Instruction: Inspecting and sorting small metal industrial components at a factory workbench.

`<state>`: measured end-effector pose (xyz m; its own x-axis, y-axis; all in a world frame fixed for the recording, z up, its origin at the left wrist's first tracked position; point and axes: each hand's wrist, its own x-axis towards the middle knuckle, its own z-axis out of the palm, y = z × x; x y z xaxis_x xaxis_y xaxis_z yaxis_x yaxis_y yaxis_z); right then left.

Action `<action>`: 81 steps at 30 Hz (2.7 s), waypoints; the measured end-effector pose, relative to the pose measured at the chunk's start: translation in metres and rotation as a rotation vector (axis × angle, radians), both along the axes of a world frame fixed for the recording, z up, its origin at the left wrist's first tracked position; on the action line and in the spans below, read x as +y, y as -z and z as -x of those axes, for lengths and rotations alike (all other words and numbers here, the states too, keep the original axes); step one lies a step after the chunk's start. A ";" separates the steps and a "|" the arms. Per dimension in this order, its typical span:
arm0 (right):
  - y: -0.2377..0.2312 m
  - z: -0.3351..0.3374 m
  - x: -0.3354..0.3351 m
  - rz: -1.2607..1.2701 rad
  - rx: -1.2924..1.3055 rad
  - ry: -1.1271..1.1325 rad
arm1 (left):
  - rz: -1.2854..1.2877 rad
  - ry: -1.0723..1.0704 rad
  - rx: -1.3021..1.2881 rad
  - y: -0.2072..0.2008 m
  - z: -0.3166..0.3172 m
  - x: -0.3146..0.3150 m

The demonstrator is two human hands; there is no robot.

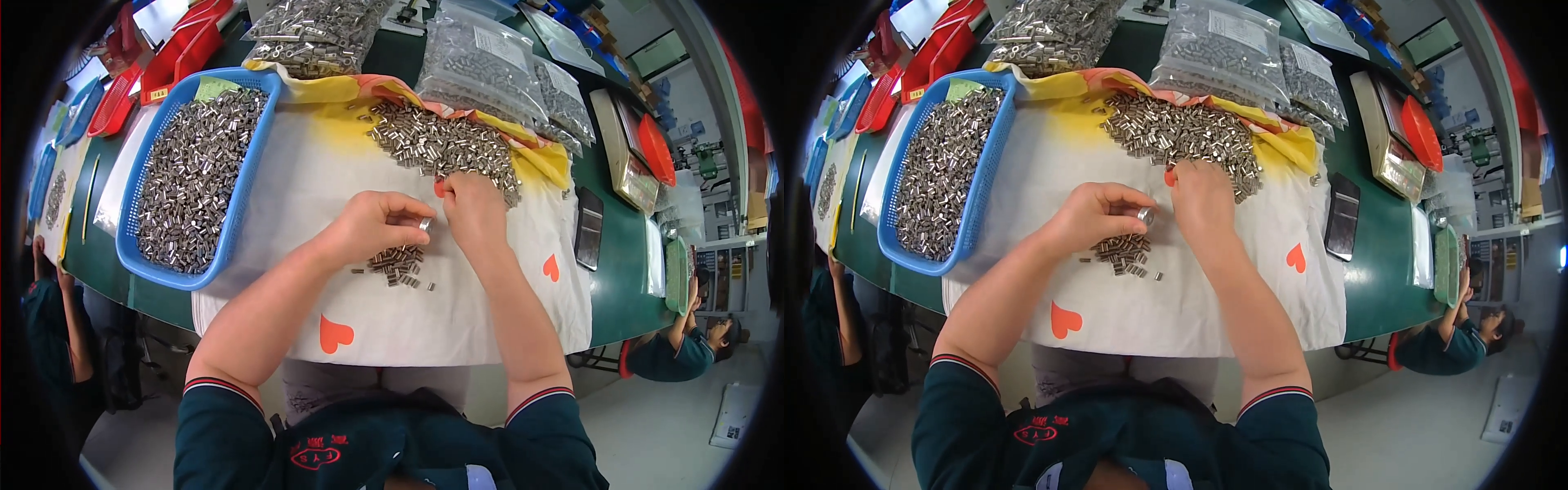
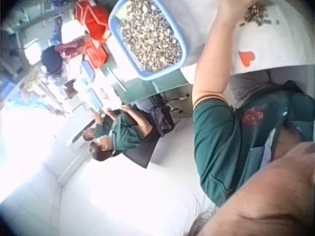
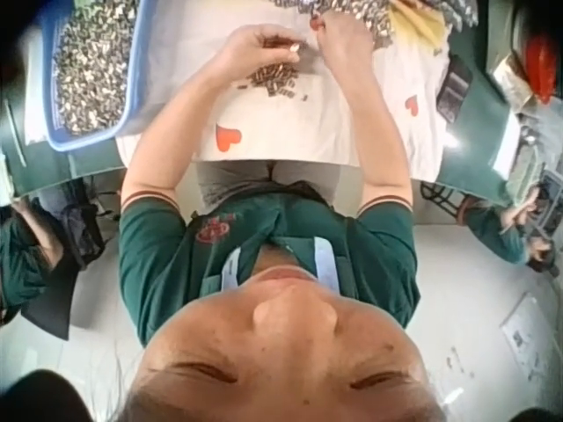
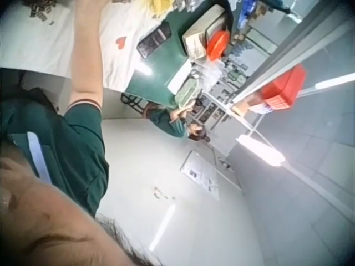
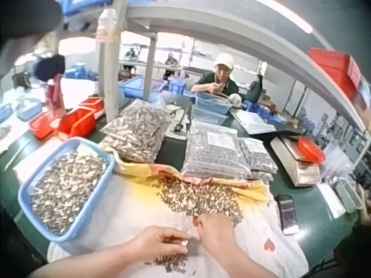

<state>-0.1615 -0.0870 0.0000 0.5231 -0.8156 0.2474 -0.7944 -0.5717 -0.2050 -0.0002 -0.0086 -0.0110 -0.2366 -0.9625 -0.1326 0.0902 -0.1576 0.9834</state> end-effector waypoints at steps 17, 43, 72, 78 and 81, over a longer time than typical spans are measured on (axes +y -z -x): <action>-0.022 0.005 0.042 -0.278 -0.478 -0.231 | -0.033 -0.095 0.047 -0.004 -0.001 0.000; -0.005 0.002 -0.006 -0.046 -0.149 -0.204 | -0.045 -0.119 0.186 0.001 -0.004 -0.004; -0.020 0.018 -0.004 -0.611 -0.513 0.024 | -0.034 -0.016 0.026 -0.007 0.000 0.000; -0.002 -0.001 -0.016 -0.063 -0.039 0.019 | -0.034 -0.025 0.068 -0.003 -0.001 -0.001; -0.001 -0.001 -0.015 -0.078 -0.032 0.035 | -0.014 -0.025 0.043 -0.003 -0.001 -0.001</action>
<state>-0.1601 -0.1024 0.0005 0.4869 -0.8507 0.1980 -0.8060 -0.5250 -0.2734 0.0006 -0.0099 -0.0083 -0.2183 -0.9663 -0.1365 0.1369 -0.1688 0.9761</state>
